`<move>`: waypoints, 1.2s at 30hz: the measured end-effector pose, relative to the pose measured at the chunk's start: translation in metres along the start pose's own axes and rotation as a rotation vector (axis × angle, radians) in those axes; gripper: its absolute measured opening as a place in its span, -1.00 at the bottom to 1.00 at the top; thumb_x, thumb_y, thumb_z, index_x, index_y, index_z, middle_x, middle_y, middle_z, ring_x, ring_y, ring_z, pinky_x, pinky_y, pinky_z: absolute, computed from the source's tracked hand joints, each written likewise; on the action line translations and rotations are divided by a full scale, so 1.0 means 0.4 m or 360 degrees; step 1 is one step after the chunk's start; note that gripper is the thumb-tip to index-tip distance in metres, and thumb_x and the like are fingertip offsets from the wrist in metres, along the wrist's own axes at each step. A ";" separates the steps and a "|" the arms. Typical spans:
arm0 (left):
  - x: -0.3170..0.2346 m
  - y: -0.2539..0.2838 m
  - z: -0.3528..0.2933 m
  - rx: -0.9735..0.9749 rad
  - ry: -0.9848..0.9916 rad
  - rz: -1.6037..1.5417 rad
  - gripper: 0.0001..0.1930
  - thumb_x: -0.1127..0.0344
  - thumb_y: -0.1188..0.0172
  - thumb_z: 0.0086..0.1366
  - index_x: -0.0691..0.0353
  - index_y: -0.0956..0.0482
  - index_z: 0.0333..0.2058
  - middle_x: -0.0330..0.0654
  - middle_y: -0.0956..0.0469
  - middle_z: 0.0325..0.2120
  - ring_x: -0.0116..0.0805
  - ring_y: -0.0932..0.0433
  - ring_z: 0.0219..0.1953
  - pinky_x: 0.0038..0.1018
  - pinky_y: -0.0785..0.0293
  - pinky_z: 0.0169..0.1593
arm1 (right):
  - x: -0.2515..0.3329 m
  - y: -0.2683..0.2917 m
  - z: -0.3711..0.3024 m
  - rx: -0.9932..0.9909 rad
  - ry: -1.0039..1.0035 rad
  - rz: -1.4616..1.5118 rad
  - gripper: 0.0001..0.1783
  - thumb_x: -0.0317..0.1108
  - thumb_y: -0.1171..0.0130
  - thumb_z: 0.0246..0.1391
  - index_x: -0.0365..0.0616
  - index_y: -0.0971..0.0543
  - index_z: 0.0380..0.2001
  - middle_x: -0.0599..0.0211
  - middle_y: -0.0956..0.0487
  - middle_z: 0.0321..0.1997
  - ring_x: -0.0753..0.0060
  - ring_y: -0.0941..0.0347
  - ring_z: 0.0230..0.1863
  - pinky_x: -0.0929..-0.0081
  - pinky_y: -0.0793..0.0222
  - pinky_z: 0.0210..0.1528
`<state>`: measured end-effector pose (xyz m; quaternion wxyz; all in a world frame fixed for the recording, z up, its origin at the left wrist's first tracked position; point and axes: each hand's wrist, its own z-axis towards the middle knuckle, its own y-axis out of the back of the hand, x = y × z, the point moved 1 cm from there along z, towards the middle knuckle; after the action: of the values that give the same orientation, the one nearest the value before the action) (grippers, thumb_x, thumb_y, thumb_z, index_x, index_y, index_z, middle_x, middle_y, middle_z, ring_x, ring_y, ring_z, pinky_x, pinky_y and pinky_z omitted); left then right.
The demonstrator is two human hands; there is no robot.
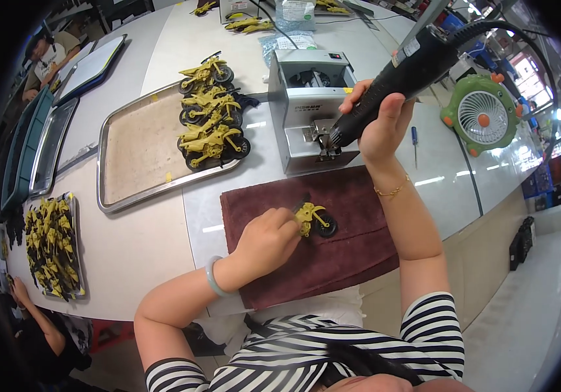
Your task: The person takes toy motorcycles one by one from a metal tray, drives screws into them using an electric screwdriver, and places the assembled toy motorcycles back onto the tray.
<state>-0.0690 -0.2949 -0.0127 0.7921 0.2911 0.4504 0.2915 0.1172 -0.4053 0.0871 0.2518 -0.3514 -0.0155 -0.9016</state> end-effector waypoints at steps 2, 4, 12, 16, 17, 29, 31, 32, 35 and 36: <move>-0.002 -0.001 0.000 -0.0025 -0.0020 -0.0037 -0.78 0.46 -0.27 -0.11 0.27 -0.48 -0.42 -0.15 -0.42 -0.38 -0.20 -0.45 -0.38 -0.41 -0.42 -0.34 | 0.000 0.010 0.010 0.0222 -0.0061 0.0058 -0.23 0.23 0.08 0.03 -0.22 -0.09 0.02 0.21 -0.41 -0.57 0.46 -0.37 -0.63 0.57 -0.33 -0.53; -0.009 -0.009 0.002 -0.0061 -0.0051 -0.0098 -0.81 0.45 -0.24 -0.11 0.26 -0.46 -0.45 -0.16 -0.40 -0.42 -0.21 -0.42 -0.41 -0.41 -0.41 -0.37 | 0.005 0.014 0.014 0.0438 -0.0121 0.0102 -0.12 0.28 0.13 0.02 -0.23 0.00 0.15 0.19 -0.40 -0.58 0.44 -0.37 -0.64 0.56 -0.34 -0.52; 0.002 -0.014 0.013 0.0003 -0.0066 -0.0041 -0.81 0.46 -0.26 -0.10 0.28 -0.51 -0.43 -0.17 -0.42 -0.40 -0.24 -0.44 -0.40 -0.44 -0.42 -0.35 | -0.012 -0.013 0.001 -0.0128 0.0171 -0.0396 -0.30 0.18 0.09 0.08 -0.25 -0.13 -0.02 0.21 -0.40 -0.56 0.45 -0.36 -0.62 0.59 -0.33 -0.50; -0.009 -0.003 0.022 -0.0030 -0.0109 0.0033 -0.84 0.46 -0.25 -0.09 0.27 -0.51 -0.46 -0.17 -0.43 -0.44 -0.23 -0.43 -0.44 -0.42 -0.41 -0.39 | -0.009 0.016 0.032 0.0074 -0.0076 0.0004 -0.15 0.27 0.05 -0.01 -0.16 -0.05 0.12 0.26 -0.37 -0.58 0.46 -0.34 -0.62 0.55 -0.31 -0.50; -0.002 0.009 0.010 -0.0045 -0.0088 0.0051 -0.84 0.46 -0.25 -0.10 0.27 -0.51 -0.46 -0.16 -0.42 -0.45 -0.23 -0.43 -0.45 -0.41 -0.41 -0.40 | -0.019 0.003 0.030 0.0177 -0.0206 0.0140 -0.08 0.32 0.04 -0.05 -0.14 -0.01 0.15 0.29 -0.36 -0.59 0.47 -0.32 -0.62 0.54 -0.30 -0.51; -0.020 -0.008 -0.026 -0.0018 -0.0087 0.0024 -0.84 0.37 -0.20 -0.04 0.27 -0.50 -0.45 -0.17 -0.37 -0.43 -0.19 -0.39 -0.37 -0.37 -0.39 -0.35 | 0.011 -0.020 -0.042 -0.0057 0.0001 -0.0073 -0.11 0.25 0.12 0.05 -0.26 0.00 0.19 0.34 -0.34 -0.48 0.57 -0.28 -0.58 0.66 -0.23 -0.46; -0.030 0.007 -0.016 0.0036 -0.0159 0.0037 -0.78 0.32 -0.25 -0.07 0.27 -0.53 -0.41 -0.14 -0.35 -0.38 -0.18 -0.34 -0.29 -0.36 -0.34 -0.25 | 0.004 -0.009 -0.039 -0.0050 -0.0010 -0.0046 -0.13 0.23 0.13 0.07 -0.27 0.00 0.18 0.35 -0.32 -0.48 0.58 -0.27 -0.57 0.66 -0.22 -0.45; -0.033 0.019 -0.008 0.0039 -0.0138 0.0048 -0.78 0.32 -0.25 -0.07 0.27 -0.53 -0.41 -0.14 -0.35 -0.38 -0.18 -0.34 -0.29 -0.36 -0.34 -0.25 | 0.003 -0.007 -0.036 -0.0061 -0.0012 -0.0061 -0.14 0.22 0.14 0.08 -0.28 0.00 0.18 0.35 -0.32 -0.49 0.58 -0.26 -0.56 0.66 -0.22 -0.45; -0.067 0.092 0.022 0.0115 -0.0126 -0.0587 -0.71 0.26 -0.23 0.02 0.25 -0.55 -0.26 -0.13 -0.31 -0.34 -0.20 -0.26 -0.21 -0.39 -0.23 -0.13 | -0.016 -0.013 -0.032 -0.0017 -0.0038 -0.0055 -0.10 0.24 0.10 0.05 -0.29 0.00 0.19 0.35 -0.31 -0.49 0.58 -0.25 -0.55 0.66 -0.22 -0.44; -0.093 0.143 0.057 0.0165 -0.0133 -0.0892 -0.68 0.16 -0.13 0.14 0.25 -0.53 -0.21 -0.12 -0.32 -0.33 -0.21 -0.25 -0.20 -0.39 -0.20 -0.09 | -0.018 -0.007 -0.031 -0.0043 -0.0052 -0.0048 -0.07 0.25 0.07 0.02 -0.30 0.00 0.19 0.35 -0.31 -0.50 0.59 -0.26 -0.55 0.66 -0.23 -0.44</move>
<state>-0.0760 -0.2884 0.0587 0.8438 0.2070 0.4944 0.0255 0.1130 -0.4022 0.0736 0.2331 -0.3692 -0.0127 -0.8996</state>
